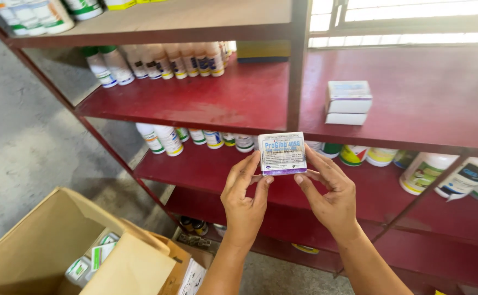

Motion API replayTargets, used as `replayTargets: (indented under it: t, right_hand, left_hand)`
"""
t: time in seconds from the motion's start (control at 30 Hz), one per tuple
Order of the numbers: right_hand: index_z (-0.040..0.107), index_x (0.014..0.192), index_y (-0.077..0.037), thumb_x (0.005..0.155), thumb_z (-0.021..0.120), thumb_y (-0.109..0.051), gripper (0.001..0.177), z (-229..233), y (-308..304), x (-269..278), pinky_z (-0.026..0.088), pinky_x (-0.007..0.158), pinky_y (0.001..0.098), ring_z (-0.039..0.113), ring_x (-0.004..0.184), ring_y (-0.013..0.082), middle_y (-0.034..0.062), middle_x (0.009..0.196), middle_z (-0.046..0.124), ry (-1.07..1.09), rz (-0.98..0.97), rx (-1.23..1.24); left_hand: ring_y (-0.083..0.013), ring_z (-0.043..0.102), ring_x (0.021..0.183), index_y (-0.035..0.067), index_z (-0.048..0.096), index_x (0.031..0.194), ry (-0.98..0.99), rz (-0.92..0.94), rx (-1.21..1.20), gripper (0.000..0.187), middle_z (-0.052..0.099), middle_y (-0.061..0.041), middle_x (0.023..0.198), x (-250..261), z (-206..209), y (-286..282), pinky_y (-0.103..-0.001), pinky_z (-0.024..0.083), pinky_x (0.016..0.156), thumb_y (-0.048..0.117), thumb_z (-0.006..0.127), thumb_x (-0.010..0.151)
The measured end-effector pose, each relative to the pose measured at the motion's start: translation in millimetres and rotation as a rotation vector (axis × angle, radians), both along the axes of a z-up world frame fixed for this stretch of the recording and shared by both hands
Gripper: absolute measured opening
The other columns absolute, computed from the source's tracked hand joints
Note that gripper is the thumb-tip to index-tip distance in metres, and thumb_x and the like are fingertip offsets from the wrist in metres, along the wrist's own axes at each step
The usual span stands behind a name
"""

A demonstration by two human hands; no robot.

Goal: Organizing various boxes of agricultural fungicides and fertilizers on a storage shelf.

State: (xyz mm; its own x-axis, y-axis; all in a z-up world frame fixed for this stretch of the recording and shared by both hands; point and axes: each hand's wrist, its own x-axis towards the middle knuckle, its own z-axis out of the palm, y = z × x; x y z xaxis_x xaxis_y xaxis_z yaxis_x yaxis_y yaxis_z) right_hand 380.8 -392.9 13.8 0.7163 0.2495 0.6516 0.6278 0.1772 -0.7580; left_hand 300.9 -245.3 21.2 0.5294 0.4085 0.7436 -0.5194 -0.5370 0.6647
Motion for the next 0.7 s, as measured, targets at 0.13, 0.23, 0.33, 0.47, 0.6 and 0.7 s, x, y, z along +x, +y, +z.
replayTargets:
  t: [0.13,0.23,0.33,0.47,0.6,0.7]
  right_hand:
    - [0.058,0.144,-0.005,0.091,0.071,0.003,0.055,13.2,-30.8,15.1,0.059,0.100,0.0321,0.064,0.127,0.0188,0.0138,0.144,0.062,-0.046,-0.020,0.023]
    - [0.059,0.143,-0.005,0.092,0.070,0.004,0.053,23.3,-48.2,31.5,0.060,0.102,0.0333,0.064,0.127,0.0199,0.0143,0.144,0.062,-0.103,-0.063,0.015]
    - [0.060,0.142,-0.004,0.092,0.071,0.004,0.052,29.4,-65.9,51.1,0.059,0.104,0.0342,0.066,0.126,0.0212,0.0148,0.143,0.063,-0.140,-0.138,-0.025]
    - [0.062,0.142,-0.005,0.091,0.073,-0.001,0.052,42.4,-83.9,76.8,0.059,0.102,0.0354,0.065,0.127,0.0251,0.0166,0.142,0.064,-0.183,-0.275,-0.099]
    - [0.063,0.141,-0.005,0.092,0.074,-0.006,0.050,52.0,-89.3,104.3,0.057,0.105,0.0386,0.057,0.140,0.0310,0.0198,0.143,0.063,-0.291,-0.384,-0.151]
    - [0.064,0.139,-0.005,0.092,0.075,-0.009,0.049,49.0,-86.4,129.4,0.056,0.104,0.0390,0.057,0.139,0.0311,0.0202,0.144,0.062,-0.276,-0.397,-0.155]
  left_hand:
    - [-0.0209,0.070,0.115,0.006,0.063,0.138,-0.024,-0.017,0.018,0.053,0.065,-0.013,0.131,24.1,13.2,-28.2,-0.030,0.064,0.089,-0.011,0.072,0.089]
    - [-0.0212,0.071,0.113,0.006,0.063,0.138,-0.046,-0.001,0.067,0.054,0.067,-0.013,0.130,43.7,22.6,-43.5,-0.030,0.065,0.088,-0.010,0.073,0.088]
    - [-0.0214,0.072,0.109,0.006,0.063,0.139,-0.045,0.002,0.101,0.053,0.068,-0.012,0.129,64.5,30.5,-57.6,-0.031,0.063,0.087,-0.008,0.074,0.089]
    - [-0.0278,0.069,0.115,0.006,0.061,0.140,-0.090,0.029,0.219,0.049,0.067,-0.014,0.130,92.7,44.0,-70.2,-0.036,0.058,0.096,0.000,0.074,0.093]
    - [-0.0318,0.067,0.118,0.004,0.061,0.140,-0.114,0.043,0.291,0.046,0.067,-0.015,0.129,123.7,57.3,-75.0,-0.039,0.055,0.099,0.005,0.071,0.095]
    - [-0.0323,0.067,0.115,0.002,0.061,0.139,-0.102,0.055,0.305,0.045,0.067,-0.016,0.127,140.3,63.8,-76.6,-0.039,0.055,0.098,0.007,0.070,0.095]
